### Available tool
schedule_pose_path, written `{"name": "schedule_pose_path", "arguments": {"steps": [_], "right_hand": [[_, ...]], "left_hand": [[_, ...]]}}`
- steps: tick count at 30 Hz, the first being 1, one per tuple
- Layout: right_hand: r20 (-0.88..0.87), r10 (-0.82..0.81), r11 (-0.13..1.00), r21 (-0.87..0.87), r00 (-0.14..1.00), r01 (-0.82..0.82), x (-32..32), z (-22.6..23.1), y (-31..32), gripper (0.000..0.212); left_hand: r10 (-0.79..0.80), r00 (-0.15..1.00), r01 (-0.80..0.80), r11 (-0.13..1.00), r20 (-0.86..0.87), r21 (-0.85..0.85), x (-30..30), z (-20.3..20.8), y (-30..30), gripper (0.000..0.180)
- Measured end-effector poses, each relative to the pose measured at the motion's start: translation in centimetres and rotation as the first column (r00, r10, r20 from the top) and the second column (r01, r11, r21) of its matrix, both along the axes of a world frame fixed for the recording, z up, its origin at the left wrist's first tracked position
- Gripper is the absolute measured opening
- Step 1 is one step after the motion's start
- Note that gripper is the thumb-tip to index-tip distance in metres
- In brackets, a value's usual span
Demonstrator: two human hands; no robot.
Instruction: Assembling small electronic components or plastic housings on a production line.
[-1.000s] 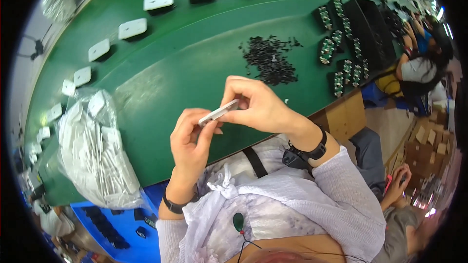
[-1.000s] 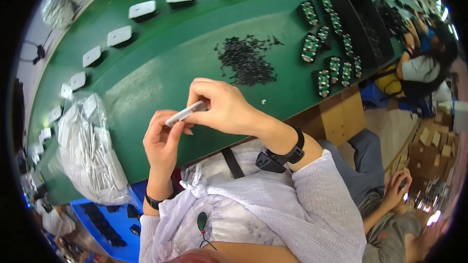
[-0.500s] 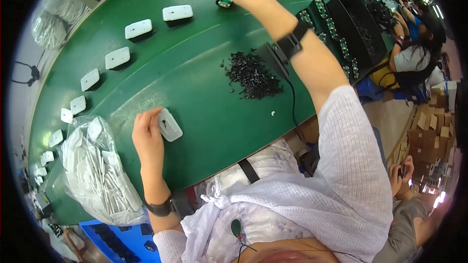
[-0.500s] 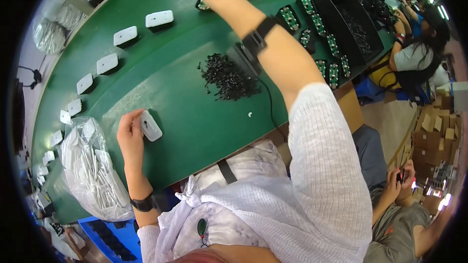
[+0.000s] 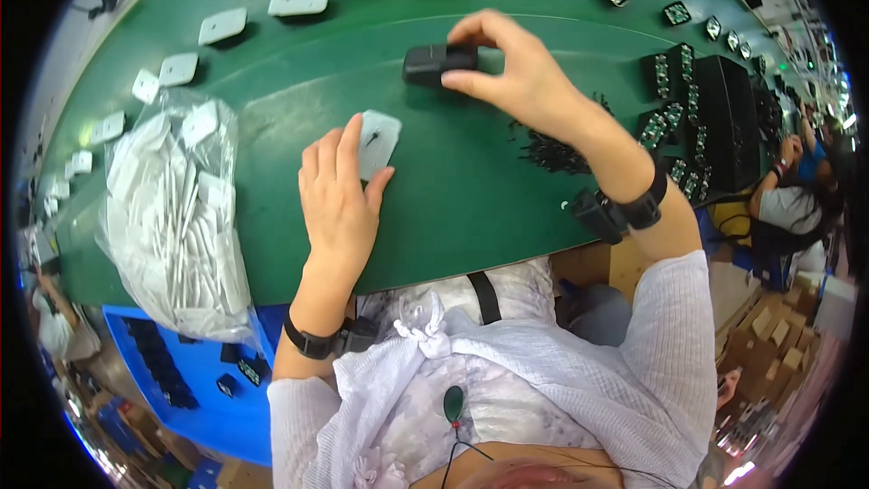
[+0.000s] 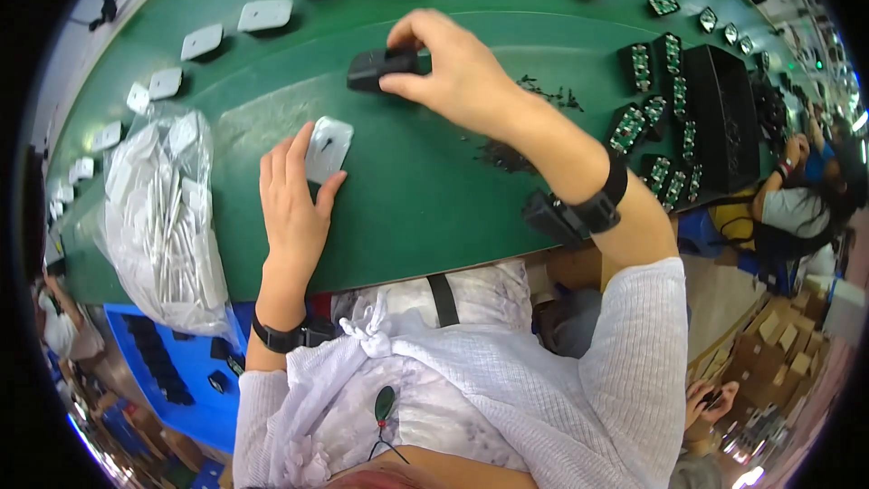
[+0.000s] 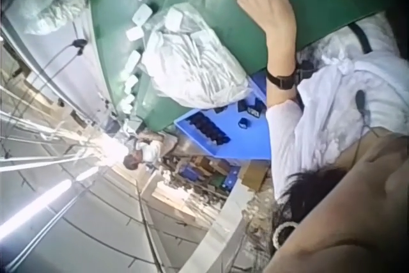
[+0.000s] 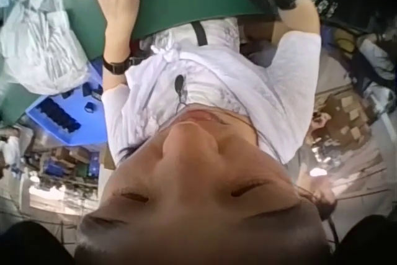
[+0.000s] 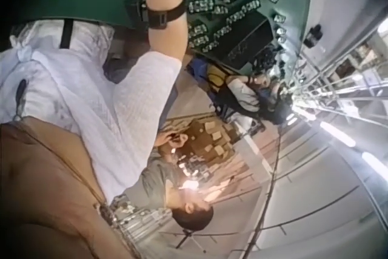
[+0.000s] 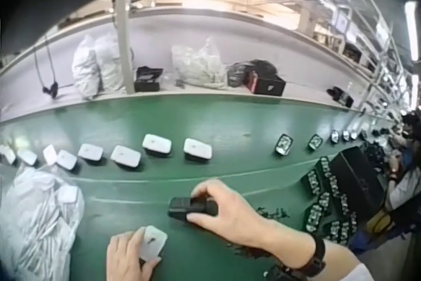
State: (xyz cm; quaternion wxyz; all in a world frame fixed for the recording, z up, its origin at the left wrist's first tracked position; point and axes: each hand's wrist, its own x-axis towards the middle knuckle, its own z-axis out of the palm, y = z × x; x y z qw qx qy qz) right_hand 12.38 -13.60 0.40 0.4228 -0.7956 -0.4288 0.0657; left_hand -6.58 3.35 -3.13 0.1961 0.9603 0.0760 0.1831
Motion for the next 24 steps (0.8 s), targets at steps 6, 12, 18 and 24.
{"name": "schedule_pose_path", "arguments": {"steps": [6,12,18,24], "right_hand": [[0.160,0.055,0.986,-0.166,0.986,-0.028,-3.4,-0.2,-0.4,0.036],[0.238,0.229,0.973,-0.066,0.944,-0.220,-5.4,0.3,1.8,0.045],[0.209,0.352,0.936,-0.108,0.912,-0.336,-5.6,-0.9,3.8,0.040],[0.197,0.379,0.924,-0.136,0.904,-0.357,-5.8,-1.0,4.0,0.040]], "left_hand": [[-0.083,0.996,0.087,0.990,0.036,-0.114,-0.5,0.2,0.2,0.061],[0.023,0.991,0.032,0.918,0.133,-0.394,-1.8,-0.1,0.9,0.056],[0.001,0.991,0.050,0.928,0.137,-0.368,-2.7,0.1,1.1,0.049],[-0.043,0.996,0.057,0.979,0.078,-0.195,-2.9,-0.4,1.2,0.049]]}}
